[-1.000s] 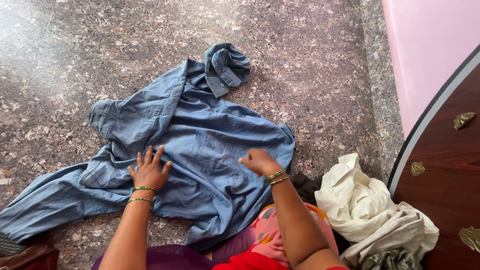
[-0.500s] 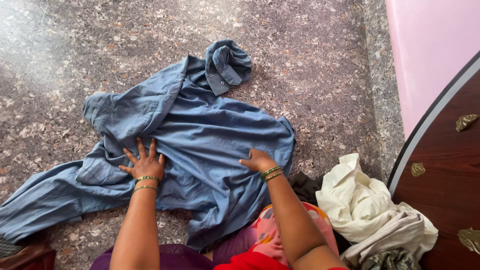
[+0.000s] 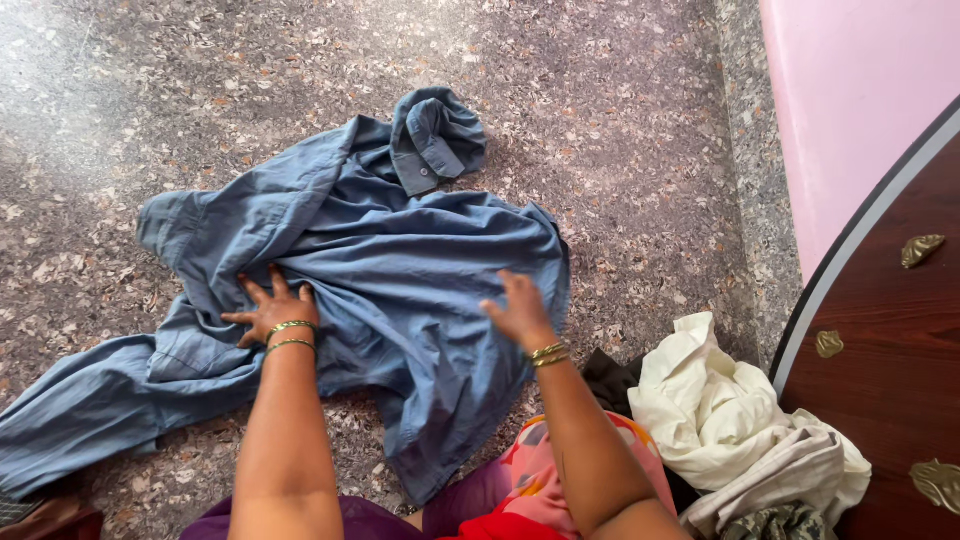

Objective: The person unfolds a button-down shirt on the floor, buttons the front by hand, and then folds the body and sleeves of the shirt into a rectangle.

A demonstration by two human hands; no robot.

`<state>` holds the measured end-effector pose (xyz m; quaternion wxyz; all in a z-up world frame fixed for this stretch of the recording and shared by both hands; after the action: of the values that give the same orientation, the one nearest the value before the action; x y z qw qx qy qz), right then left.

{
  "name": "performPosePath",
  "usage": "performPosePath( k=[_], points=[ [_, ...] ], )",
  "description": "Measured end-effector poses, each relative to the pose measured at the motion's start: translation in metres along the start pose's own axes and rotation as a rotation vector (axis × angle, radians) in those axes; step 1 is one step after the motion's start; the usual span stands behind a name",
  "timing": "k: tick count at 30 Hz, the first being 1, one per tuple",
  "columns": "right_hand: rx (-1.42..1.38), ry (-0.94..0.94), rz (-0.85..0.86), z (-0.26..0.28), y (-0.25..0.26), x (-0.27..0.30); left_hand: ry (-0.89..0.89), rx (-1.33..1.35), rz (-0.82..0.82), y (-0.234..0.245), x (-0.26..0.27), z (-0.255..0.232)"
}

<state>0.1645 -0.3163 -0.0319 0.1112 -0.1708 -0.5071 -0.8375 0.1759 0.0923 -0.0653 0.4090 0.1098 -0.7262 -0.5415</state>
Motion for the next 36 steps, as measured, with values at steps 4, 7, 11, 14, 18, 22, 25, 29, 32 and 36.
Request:
performPosePath(
  k=[4, 7, 11, 14, 18, 22, 25, 29, 32, 36],
  points=[
    [0.053, 0.326, 0.375, 0.079, -0.038, 0.075, 0.071, 0.031, -0.030, 0.004, -0.006, 0.001],
    [0.286, 0.264, 0.562, 0.104, -0.058, 0.122, 0.090, 0.030, -0.067, 0.000, -0.009, 0.000],
    [0.288, 0.253, 0.616, 0.099, -0.082, 0.105, 0.129, 0.033, -0.057, -0.003, -0.014, -0.002],
    [0.249, 0.255, 0.510, 0.087, -0.099, 0.087, 0.114, 0.026, -0.059, -0.003, -0.016, -0.001],
    [0.249, 0.270, 0.393, 0.070, -0.107, 0.071, 0.105, 0.021, -0.060, -0.005, -0.014, 0.000],
    [0.220, 0.261, 0.240, 0.059, -0.098, 0.053, 0.072, 0.026, -0.075, -0.007, -0.006, 0.005],
    [0.244, 0.264, 0.136, 0.048, -0.085, 0.037, 0.059, 0.022, -0.078, -0.007, -0.004, 0.009],
    [0.280, 0.168, 0.160, 0.040, -0.065, 0.028, 0.049, 0.022, -0.093, -0.010, -0.005, 0.009],
    [0.199, 0.120, 0.164, 0.056, -0.047, 0.037, 0.064, 0.014, -0.094, -0.010, -0.004, 0.008],
    [0.155, 0.235, 0.320, 0.099, -0.052, 0.082, 0.049, 0.010, -0.093, -0.011, -0.003, 0.006]
  ],
)
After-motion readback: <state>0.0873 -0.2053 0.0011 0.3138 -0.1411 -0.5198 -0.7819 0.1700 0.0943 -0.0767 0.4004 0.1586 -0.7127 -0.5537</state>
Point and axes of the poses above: each hand's wrist, its own x-axis away from the middle knuckle, its own y-axis out of the back of the hand, z = x × y, the point moved 3 cm from there along -x, towards the middle knuckle, and after that the axes turned 2 degrees about z, right-handed, at the moved point
